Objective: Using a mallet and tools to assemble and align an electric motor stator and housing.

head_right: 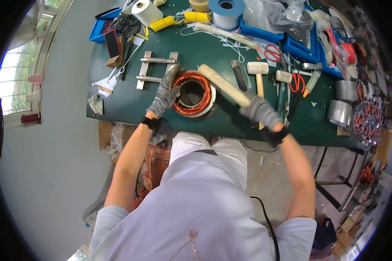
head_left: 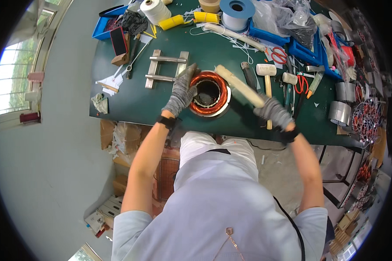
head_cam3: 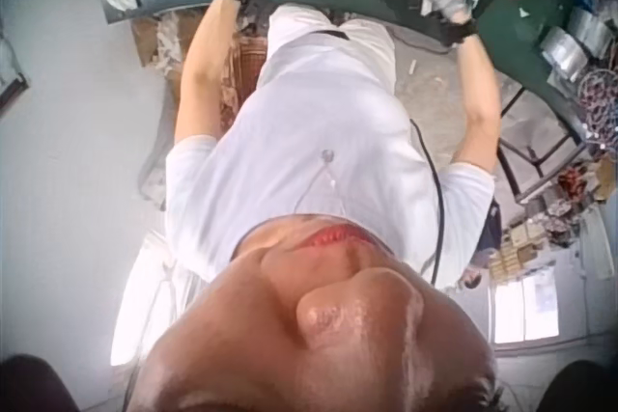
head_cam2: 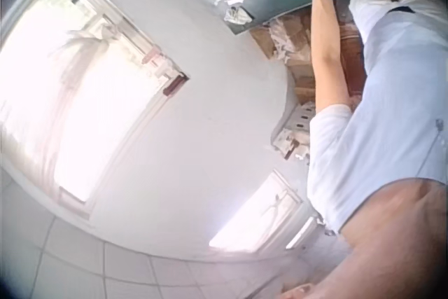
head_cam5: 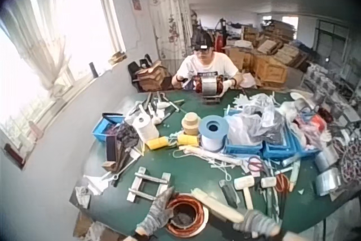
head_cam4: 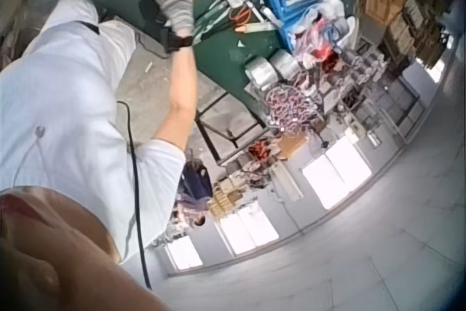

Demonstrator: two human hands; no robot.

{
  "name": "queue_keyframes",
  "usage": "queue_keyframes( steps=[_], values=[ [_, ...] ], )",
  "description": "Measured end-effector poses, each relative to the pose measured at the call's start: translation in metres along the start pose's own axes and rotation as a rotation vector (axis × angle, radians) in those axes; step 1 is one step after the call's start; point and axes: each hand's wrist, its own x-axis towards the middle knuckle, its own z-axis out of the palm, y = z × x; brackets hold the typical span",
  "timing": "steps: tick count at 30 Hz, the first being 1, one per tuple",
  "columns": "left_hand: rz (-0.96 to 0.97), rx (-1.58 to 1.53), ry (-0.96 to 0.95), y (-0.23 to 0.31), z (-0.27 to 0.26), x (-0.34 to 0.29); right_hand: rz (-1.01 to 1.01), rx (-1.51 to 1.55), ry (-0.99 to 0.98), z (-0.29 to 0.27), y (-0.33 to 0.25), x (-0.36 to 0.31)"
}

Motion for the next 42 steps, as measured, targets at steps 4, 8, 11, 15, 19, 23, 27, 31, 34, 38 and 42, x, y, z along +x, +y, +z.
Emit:
queue_keyframes(
  steps=[4, 8, 11, 15, 19, 23, 27, 31, 34, 38, 42],
  values=[
    [-0.106, 0.045, 0.391, -0.008, 0.041, -0.033, 0.658, 0.714, 0.159, -0.065, -0.003, 0.032],
    [-0.27, -0.325, 0.366, 0.017, 0.049, -0.033, 0.22, 0.112, -0.294, -0.01, -0.007, 0.035],
    [-0.275, -0.26, 0.289, 0.006, 0.038, -0.036, 0.583, 0.426, -0.557, -0.038, -0.02, 0.066],
    [-0.283, -0.5, 0.204, 0.001, 0.032, -0.026, 0.368, 0.488, -0.13, 0.013, -0.004, 0.104],
    [-0.279, -0.486, 0.035, -0.007, 0.017, -0.02, 0.557, 0.429, -0.145, 0.037, -0.009, 0.152],
    [-0.256, -0.349, -0.025, 0.007, 0.004, -0.004, 0.506, 0.464, 0.235, 0.06, -0.008, 0.145],
    [-0.463, -0.38, 0.226, -0.007, 0.018, -0.018, 0.608, -0.094, 0.8, 0.064, -0.002, 0.073],
    [-0.462, -0.711, 0.396, -0.007, 0.056, -0.052, 0.991, -0.469, 0.522, 0.071, 0.059, -0.035],
    [-0.429, -0.521, 0.218, 0.005, 0.043, -0.04, 0.99, -0.036, 0.68, 0.073, 0.106, -0.064],
    [-0.253, -0.408, -0.112, 0.003, 0.007, -0.016, 0.711, 0.215, 0.783, 0.072, 0.15, -0.052],
    [-0.172, 0.26, 0.067, 0.003, -0.001, -0.017, 0.818, 0.878, 0.748, -0.014, 0.034, -0.002]
  ],
)
